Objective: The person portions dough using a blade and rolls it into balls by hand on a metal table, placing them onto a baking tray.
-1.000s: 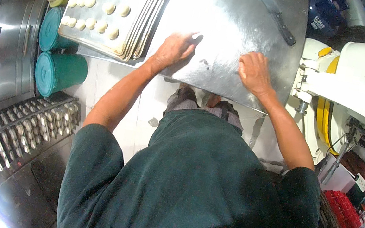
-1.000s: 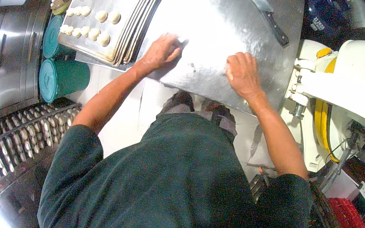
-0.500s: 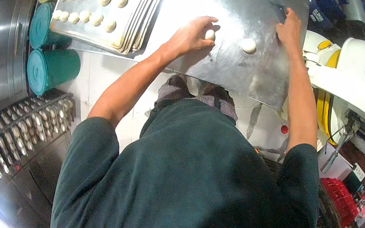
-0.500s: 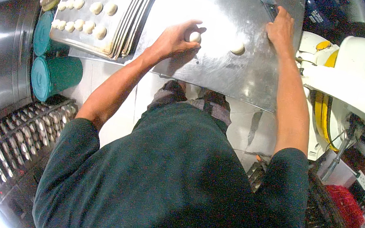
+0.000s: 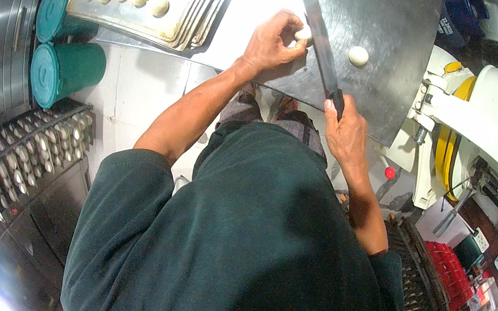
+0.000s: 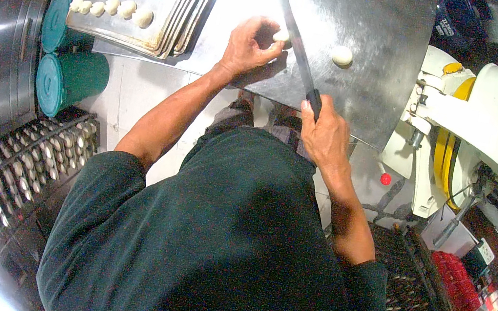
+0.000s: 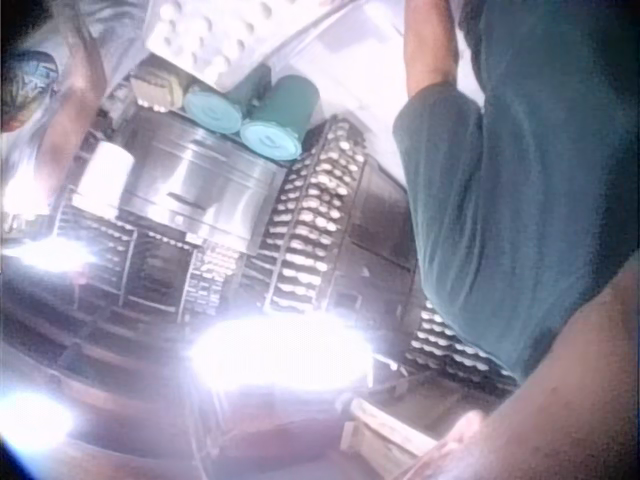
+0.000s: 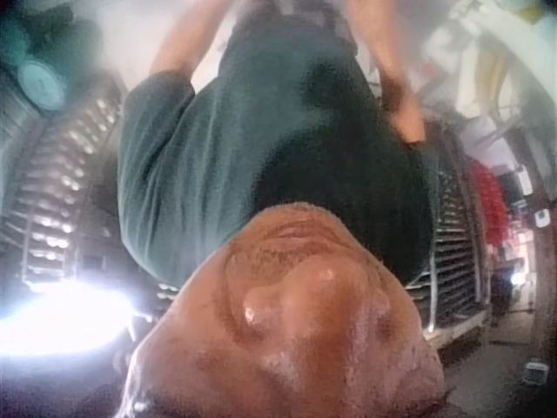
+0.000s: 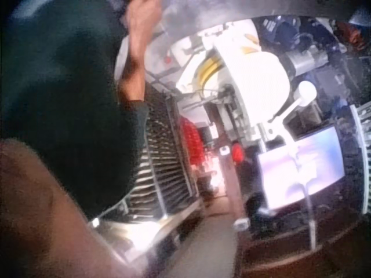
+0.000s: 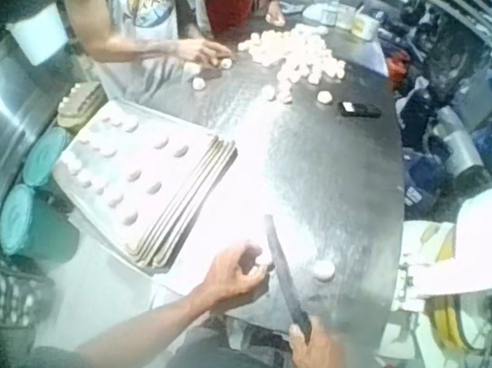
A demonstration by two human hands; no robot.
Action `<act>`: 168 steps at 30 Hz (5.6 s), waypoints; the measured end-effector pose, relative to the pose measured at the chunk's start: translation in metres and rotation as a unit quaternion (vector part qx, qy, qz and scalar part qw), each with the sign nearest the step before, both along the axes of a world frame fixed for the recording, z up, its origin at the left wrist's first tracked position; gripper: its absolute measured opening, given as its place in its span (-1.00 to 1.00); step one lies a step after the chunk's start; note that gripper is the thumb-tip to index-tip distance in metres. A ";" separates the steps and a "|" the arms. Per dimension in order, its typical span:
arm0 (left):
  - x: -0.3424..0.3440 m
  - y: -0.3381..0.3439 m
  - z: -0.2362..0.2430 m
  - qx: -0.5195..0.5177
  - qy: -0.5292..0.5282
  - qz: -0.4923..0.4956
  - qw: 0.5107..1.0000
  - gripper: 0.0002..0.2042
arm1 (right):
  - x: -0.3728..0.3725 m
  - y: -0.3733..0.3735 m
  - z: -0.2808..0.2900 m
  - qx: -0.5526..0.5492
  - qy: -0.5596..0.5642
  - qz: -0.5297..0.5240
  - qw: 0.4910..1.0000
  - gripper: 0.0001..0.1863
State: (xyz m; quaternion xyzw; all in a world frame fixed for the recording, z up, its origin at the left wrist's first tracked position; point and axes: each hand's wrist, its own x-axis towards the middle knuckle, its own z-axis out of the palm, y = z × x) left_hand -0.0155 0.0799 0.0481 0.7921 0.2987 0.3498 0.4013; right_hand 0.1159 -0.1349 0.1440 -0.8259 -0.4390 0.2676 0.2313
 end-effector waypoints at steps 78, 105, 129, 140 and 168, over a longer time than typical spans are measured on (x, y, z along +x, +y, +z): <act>0.098 -0.054 -0.004 0.015 0.022 -0.089 0.996 -0.65 | 0.056 -0.075 0.024 -0.082 -0.031 -0.088 0.992 -0.65; 0.092 -0.049 -0.002 -0.068 0.078 -0.141 0.985 -0.61 | 0.049 -0.080 0.001 -0.055 0.004 -0.095 0.994 -0.68; 0.090 -0.053 -0.004 -0.030 0.064 -0.169 0.983 -0.65 | 0.039 -0.088 -0.008 -0.004 0.014 -0.099 0.995 -0.69; 0.101 -0.065 -0.005 0.048 0.059 -0.153 0.985 -0.41 | 0.112 -0.046 -0.017 -0.036 -0.113 -0.053 0.992 -0.60; -0.213 0.109 0.054 0.017 0.185 0.108 0.977 -0.36 | -0.113 0.340 -0.018 0.284 -0.032 0.294 0.912 -0.49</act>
